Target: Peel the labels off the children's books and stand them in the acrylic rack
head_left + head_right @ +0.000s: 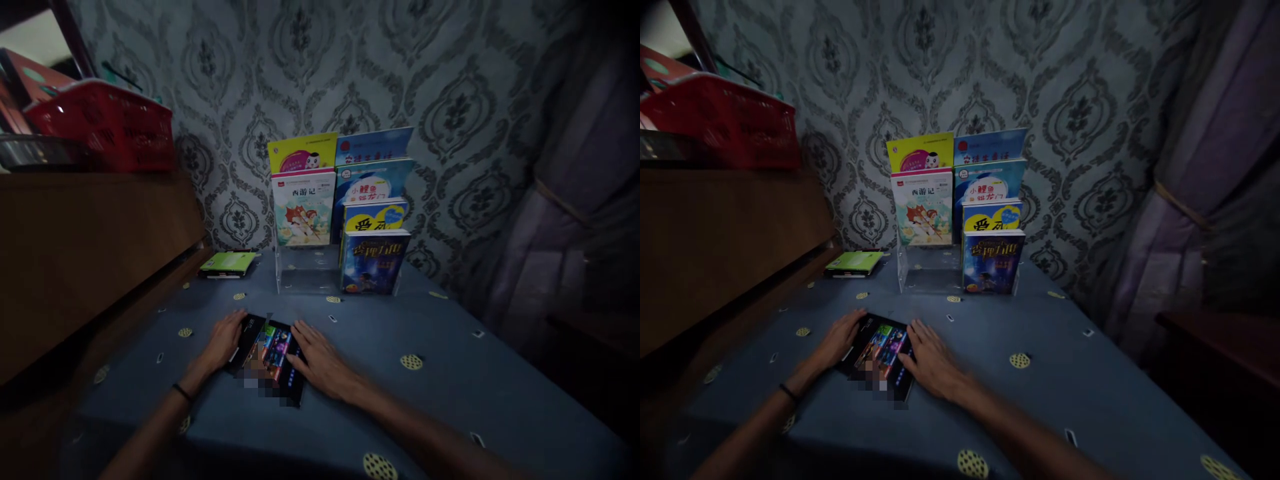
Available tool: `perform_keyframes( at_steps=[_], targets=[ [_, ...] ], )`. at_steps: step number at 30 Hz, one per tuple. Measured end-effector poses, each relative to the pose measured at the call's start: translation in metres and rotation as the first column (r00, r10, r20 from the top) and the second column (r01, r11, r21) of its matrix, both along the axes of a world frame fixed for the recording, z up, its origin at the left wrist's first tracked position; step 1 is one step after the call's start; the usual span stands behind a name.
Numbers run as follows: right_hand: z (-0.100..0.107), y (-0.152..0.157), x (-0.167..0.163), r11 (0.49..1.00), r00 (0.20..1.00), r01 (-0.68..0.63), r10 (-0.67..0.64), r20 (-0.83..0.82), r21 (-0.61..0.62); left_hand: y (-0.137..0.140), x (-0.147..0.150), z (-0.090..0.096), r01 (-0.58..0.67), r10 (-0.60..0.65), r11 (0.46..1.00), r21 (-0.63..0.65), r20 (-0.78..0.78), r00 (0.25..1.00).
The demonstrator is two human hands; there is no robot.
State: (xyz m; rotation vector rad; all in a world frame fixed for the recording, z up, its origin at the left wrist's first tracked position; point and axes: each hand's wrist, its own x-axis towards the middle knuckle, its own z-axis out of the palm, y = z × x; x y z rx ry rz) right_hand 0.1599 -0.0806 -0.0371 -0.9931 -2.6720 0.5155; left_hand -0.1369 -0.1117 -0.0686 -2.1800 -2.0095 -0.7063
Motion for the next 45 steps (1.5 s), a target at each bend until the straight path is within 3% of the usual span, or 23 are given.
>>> perform_keyframes(
  at_steps=[4,8,12,14,18,24,28,33,38,42,45],
  targets=[
    [-0.005,0.002,0.001,1.000,1.000,-0.009,0.010,-0.023,0.026,-0.002,0.002,0.000,-0.016,0.016,1.000,-0.018,-0.026,1.000],
    [-0.005,0.001,0.001,0.998,1.000,-0.007,0.009,-0.028,0.070,-0.007,0.012,0.013,-0.020,0.016,0.999,-0.034,-0.134,0.991],
    [-0.006,0.001,0.002,0.985,0.997,-0.074,0.076,-0.010,0.156,-0.014,0.023,0.032,0.081,-0.109,0.987,-0.139,-0.212,0.971],
    [-0.008,0.002,0.003,0.971,0.990,-0.130,0.138,-0.026,0.199,-0.020,0.027,0.041,0.163,-0.201,0.959,-0.231,-0.148,0.968],
    [-0.016,0.005,0.006,0.959,0.975,-0.191,0.209,-0.070,0.210,-0.032,0.033,0.052,0.357,-0.395,0.844,-0.400,-0.015,0.918],
    [-0.020,0.007,0.014,0.951,0.971,-0.207,0.229,-0.071,0.229,-0.035,0.036,0.053,0.381,-0.430,0.810,-0.446,-0.009,0.903],
    [-0.018,0.006,0.018,0.930,0.965,-0.221,0.251,-0.069,0.292,-0.034,0.034,0.049,0.439,-0.514,0.756,-0.485,-0.024,0.858],
    [-0.015,0.007,0.017,0.922,0.959,-0.252,0.278,-0.049,0.293,-0.040,0.035,0.051,0.456,-0.536,0.794,-0.403,-0.108,0.837],
    [-0.010,0.004,0.018,0.916,0.929,-0.343,0.364,-0.071,0.209,-0.052,0.042,0.063,0.522,-0.594,0.803,-0.289,-0.309,0.743],
    [-0.005,0.000,0.022,0.889,0.864,-0.449,0.457,-0.213,0.084,-0.057,0.050,0.067,0.557,-0.554,0.821,-0.121,-0.398,0.731],
    [-0.003,-0.002,0.023,0.882,0.837,-0.471,0.450,-0.311,0.008,-0.059,0.059,0.067,0.558,-0.522,0.829,-0.039,-0.412,0.747]
  ],
)
